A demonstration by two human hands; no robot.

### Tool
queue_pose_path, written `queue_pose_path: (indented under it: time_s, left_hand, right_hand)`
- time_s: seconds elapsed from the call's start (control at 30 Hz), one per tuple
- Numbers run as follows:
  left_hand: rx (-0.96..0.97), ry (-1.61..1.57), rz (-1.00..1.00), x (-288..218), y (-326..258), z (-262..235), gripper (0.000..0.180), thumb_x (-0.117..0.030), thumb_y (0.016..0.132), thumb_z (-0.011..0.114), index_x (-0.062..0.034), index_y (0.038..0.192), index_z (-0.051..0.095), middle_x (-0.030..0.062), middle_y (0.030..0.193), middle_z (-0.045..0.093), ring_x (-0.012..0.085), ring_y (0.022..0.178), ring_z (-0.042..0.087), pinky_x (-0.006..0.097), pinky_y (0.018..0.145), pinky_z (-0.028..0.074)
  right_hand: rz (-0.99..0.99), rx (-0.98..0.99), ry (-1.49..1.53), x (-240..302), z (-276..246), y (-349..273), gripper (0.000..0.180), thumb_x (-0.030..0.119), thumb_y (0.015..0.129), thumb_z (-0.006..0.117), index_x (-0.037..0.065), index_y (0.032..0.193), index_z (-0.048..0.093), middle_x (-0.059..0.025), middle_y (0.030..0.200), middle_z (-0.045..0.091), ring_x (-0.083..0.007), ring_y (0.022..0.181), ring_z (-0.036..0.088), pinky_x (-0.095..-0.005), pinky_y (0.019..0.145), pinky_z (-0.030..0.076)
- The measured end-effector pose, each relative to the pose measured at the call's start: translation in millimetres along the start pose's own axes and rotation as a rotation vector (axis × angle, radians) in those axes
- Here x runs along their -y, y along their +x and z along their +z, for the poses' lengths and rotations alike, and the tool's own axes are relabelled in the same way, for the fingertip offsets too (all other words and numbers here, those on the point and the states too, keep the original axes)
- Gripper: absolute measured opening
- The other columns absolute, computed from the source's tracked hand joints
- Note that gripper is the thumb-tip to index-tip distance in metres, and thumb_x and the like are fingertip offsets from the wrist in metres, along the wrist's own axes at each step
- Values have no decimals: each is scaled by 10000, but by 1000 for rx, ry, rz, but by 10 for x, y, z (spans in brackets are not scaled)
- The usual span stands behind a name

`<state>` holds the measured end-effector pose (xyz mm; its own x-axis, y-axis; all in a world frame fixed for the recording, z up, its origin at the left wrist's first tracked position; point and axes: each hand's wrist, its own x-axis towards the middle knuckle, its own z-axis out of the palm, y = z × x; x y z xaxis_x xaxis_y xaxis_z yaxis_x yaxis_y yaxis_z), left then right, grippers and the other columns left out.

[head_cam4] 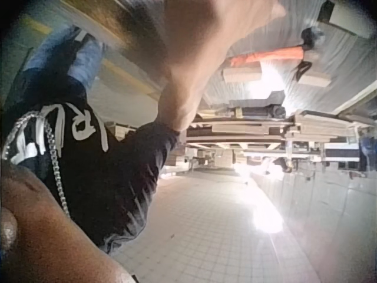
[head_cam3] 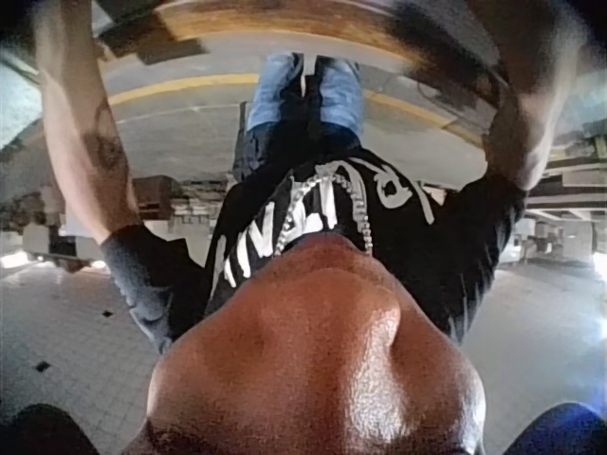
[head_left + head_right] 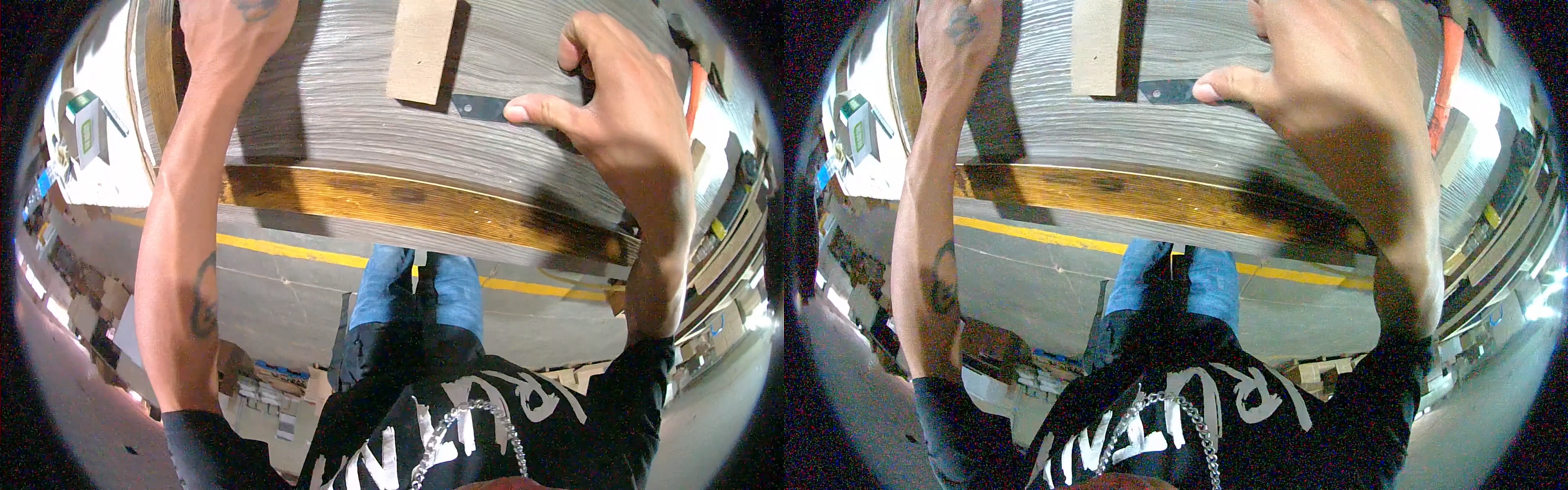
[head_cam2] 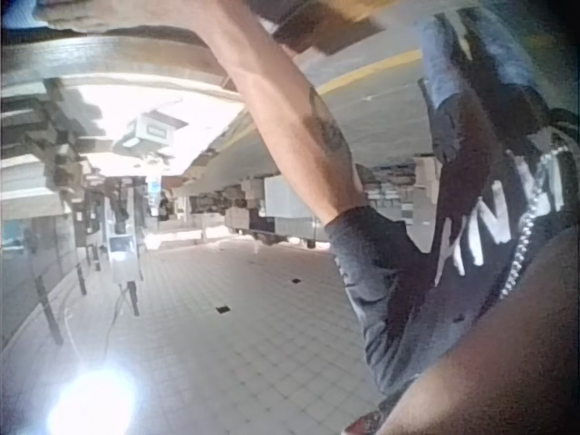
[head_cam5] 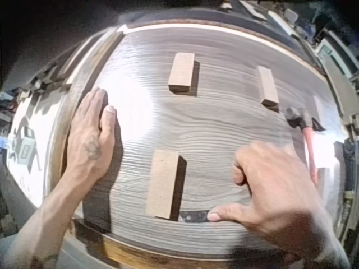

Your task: Assembling small wooden blocks onto a furniture panel using a hammer and a wooden jig.

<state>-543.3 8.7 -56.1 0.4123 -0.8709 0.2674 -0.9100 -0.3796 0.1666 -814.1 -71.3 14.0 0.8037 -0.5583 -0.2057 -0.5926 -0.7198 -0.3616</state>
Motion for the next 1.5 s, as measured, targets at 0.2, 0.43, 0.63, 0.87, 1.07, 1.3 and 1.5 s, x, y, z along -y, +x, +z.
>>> queue_pose_path:
  time_s: [0.2,0.43,0.63,0.87,1.07,1.3,1.5]
  left_hand:
    - [-22,22,-14,-16,15,98,508,-300,1035,437,34,1417,456,215,1487,431,322,1414,363,392,1187,258]
    - [-30,-40,47,-82,-29,-13,478,-269,1034,426,41,1396,467,227,1473,438,338,1391,388,406,1160,288]
    - [-142,-85,293,271,81,103,516,-355,1013,460,27,1355,522,243,1440,476,394,1357,422,459,1123,336]
    - [-91,-51,229,180,56,87,532,-354,1024,428,30,1388,487,222,1448,477,381,1376,399,473,1156,286]
    - [-50,-31,203,99,44,31,525,-296,1009,455,74,1381,470,268,1453,448,404,1383,380,476,1161,270]
    - [30,3,150,12,42,10,531,-288,1022,405,67,1417,412,250,1500,391,393,1418,321,466,1179,228]
    - [85,-31,111,37,38,-82,564,-304,1022,379,68,1446,367,250,1537,331,383,1450,260,479,1183,185]
  right_hand:
    - [208,182,-79,-5,-127,-31,582,512,672,849,45,821,535,-111,799,564,-252,746,566,-351,659,445]
    - [53,-344,295,-212,-185,-281,214,188,861,765,37,880,614,-50,811,634,-130,752,623,-260,703,530]
    - [642,-627,3,-349,-84,-889,379,274,857,778,19,1122,686,-91,1057,687,-179,942,640,-302,868,502]
    - [808,-685,1,-663,194,-1231,479,275,884,751,-10,1242,609,-128,1024,670,-193,911,641,-306,833,502]
    - [694,-538,76,-950,52,-1050,407,362,965,594,7,1162,620,-184,1015,649,-334,859,626,-418,806,502]
    - [755,-491,-164,-1056,264,-703,399,388,971,568,37,1160,589,-191,1038,626,-384,925,615,-458,800,497]
    - [691,-679,418,-15,55,-1073,272,241,1006,555,25,1171,567,-151,903,640,-218,743,615,-336,682,493]
